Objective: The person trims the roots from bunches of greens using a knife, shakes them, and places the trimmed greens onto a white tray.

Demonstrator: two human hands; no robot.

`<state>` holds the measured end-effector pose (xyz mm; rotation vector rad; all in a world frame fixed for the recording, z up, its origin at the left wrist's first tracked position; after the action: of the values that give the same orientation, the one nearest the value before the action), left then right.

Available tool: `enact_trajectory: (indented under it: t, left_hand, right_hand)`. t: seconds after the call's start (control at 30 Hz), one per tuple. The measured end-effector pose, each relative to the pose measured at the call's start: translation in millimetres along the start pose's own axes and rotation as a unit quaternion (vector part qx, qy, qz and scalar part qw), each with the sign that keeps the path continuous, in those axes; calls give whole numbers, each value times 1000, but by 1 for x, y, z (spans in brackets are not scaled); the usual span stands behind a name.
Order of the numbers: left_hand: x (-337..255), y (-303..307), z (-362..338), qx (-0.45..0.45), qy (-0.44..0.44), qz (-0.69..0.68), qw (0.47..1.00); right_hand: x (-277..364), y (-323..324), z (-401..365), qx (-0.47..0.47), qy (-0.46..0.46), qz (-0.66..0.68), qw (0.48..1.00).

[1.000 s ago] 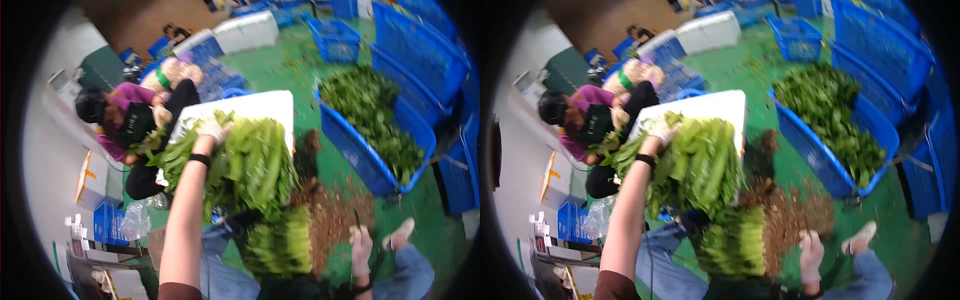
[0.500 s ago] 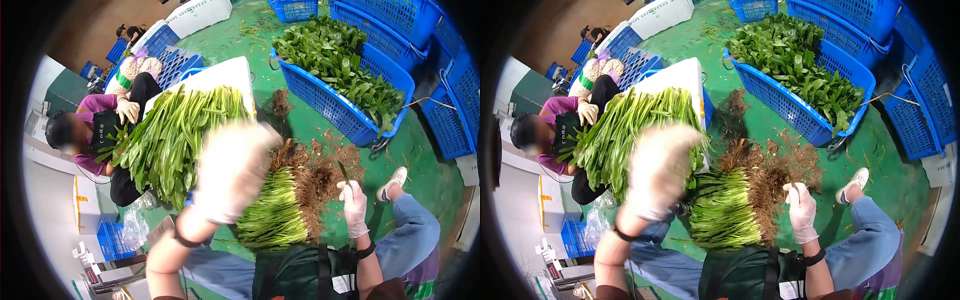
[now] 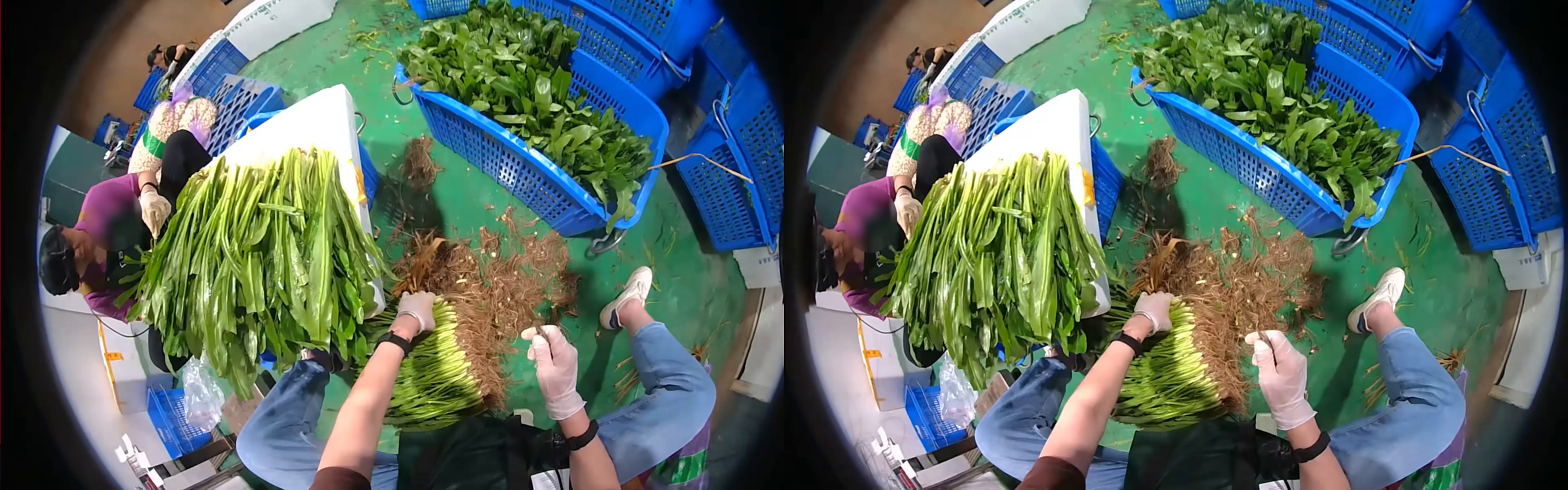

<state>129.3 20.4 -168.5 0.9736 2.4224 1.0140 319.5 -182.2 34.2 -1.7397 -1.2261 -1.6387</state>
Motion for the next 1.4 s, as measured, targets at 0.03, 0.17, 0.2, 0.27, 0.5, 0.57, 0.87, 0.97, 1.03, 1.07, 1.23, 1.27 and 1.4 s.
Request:
enact_trajectory:
  t: [0.03, 0.17, 0.2, 0.27, 0.5, 0.57, 0.87, 0.97, 1.03, 1.07, 1.23, 1.27, 1.4]
  left_hand:
    - [1, -3, 0, 7, -10, 28, 1000]
    - [14, -11, -19, -82, 21, -86, 993]
    - [16, -7, -26, -82, 21, -87, 993]
    - [24, 5, -48, -148, 41, -177, 972]
    - [-25, 86, -139, -376, -180, -109, 902]
    - [-48, 122, -168, -349, -194, -163, 902]
    - [-86, 172, -234, -71, -152, -720, 674]
    - [-90, 150, -230, -66, -154, -703, 691]
    - [-99, 140, -230, -39, -169, -711, 682]
    - [-104, 136, -228, -34, -169, -726, 666]
    - [-115, 124, -217, -19, -177, -727, 663]
    - [-113, 121, -212, -25, -170, -715, 678]
    - [-114, 111, -203, 28, -191, -744, 640]
  right_hand:
    - [2, -3, 3, 0, 2, 3, 1000]
    - [-4, -14, 1, 13, -4, 9, 1000]
    - [-4, -14, 0, 14, -4, 9, 1000]
    - [0, -16, -3, 20, 16, 4, 1000]
    - [14, -4, -12, -10, 36, 12, 999]
    - [19, 7, -17, -57, 80, 79, 992]
    - [58, 22, -37, -69, 102, 147, 981]
    - [57, -2, -43, 24, 15, 259, 965]
    - [52, -14, -42, 36, -54, 324, 944]
    - [50, -17, -42, 46, -92, 343, 934]
    - [38, -6, -34, -58, -62, 286, 955]
    - [30, 0, -31, -99, -65, 323, 939]
    - [26, -7, -29, -128, -59, 335, 931]
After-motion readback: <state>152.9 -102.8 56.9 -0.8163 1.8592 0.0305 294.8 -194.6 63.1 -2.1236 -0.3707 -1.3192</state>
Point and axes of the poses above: each hand's wrist, its own z-axis towards the middle knuckle, its own y-axis out of the back of the hand, x = y × z, the point moved 5 cm from there along z, towards the middle knuckle, and after that the axes turned 7 degrees about z, right-handed, at the moved point
